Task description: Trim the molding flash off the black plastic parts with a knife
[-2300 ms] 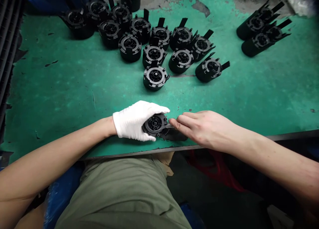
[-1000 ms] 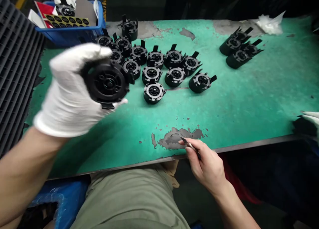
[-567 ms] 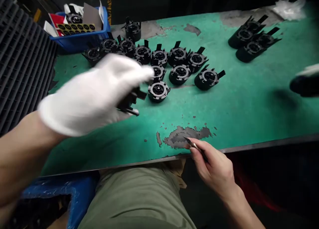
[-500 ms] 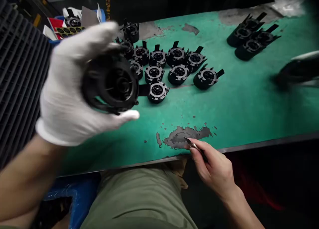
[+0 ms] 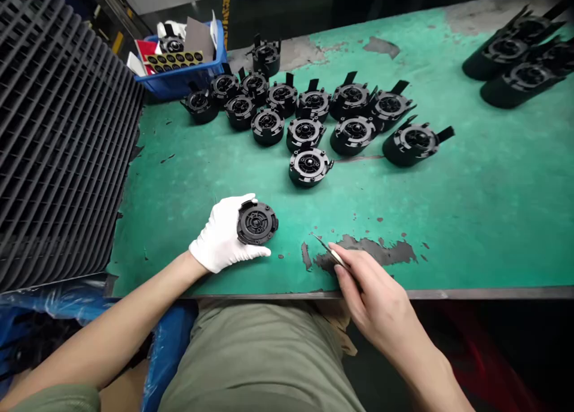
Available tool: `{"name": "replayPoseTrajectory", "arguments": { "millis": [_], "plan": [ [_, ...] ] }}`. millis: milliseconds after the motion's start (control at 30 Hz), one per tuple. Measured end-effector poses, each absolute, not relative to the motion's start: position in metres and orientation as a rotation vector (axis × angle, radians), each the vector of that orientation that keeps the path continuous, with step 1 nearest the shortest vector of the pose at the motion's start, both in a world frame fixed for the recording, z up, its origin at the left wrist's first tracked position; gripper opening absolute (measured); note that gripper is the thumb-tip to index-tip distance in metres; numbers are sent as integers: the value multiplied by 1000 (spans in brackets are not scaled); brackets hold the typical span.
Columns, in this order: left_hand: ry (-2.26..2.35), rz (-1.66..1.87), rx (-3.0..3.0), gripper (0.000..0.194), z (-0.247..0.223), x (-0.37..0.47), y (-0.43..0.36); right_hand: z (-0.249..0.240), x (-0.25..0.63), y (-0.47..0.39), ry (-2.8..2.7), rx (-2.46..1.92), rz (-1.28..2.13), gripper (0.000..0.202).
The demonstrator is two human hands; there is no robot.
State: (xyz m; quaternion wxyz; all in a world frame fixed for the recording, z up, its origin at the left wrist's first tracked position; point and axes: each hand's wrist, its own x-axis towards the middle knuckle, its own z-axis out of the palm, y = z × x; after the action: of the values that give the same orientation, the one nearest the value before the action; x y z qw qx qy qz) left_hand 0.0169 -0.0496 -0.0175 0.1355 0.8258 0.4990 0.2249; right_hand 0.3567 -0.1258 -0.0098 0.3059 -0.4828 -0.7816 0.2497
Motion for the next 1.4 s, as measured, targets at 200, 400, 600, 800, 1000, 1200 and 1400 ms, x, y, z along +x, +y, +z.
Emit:
{"name": "replayPoseTrajectory", "arguments": {
  "millis": [200,400,600,800,1000,1200,1400],
  "plan": [
    [1394,600,2351,131,-22,38,-64,-5,350,-117,-2158,-1252,616,57],
    [1250,492,2364,101,-4,54,-66,-1,344,-124,-2170,-1244,627,58],
    [1250,620,2277,105,-11,56,-67,2,351,-127,-2312,-1375,435,39],
    [944,584,2363,122,-7,43,-52,12,351,-121,-2438,-1326,288,32],
    [823,522,2343,92,-1,49,-40,16,345,-129,-2503,-1297,261,31],
    [854,649,2333,80,-12,55,-45,23,345,-119,-2402,-1231,494,37],
    [932,619,2269,70,-5,65,-44,16,332,-99,-2479,-845,642,51]
  ]
}}
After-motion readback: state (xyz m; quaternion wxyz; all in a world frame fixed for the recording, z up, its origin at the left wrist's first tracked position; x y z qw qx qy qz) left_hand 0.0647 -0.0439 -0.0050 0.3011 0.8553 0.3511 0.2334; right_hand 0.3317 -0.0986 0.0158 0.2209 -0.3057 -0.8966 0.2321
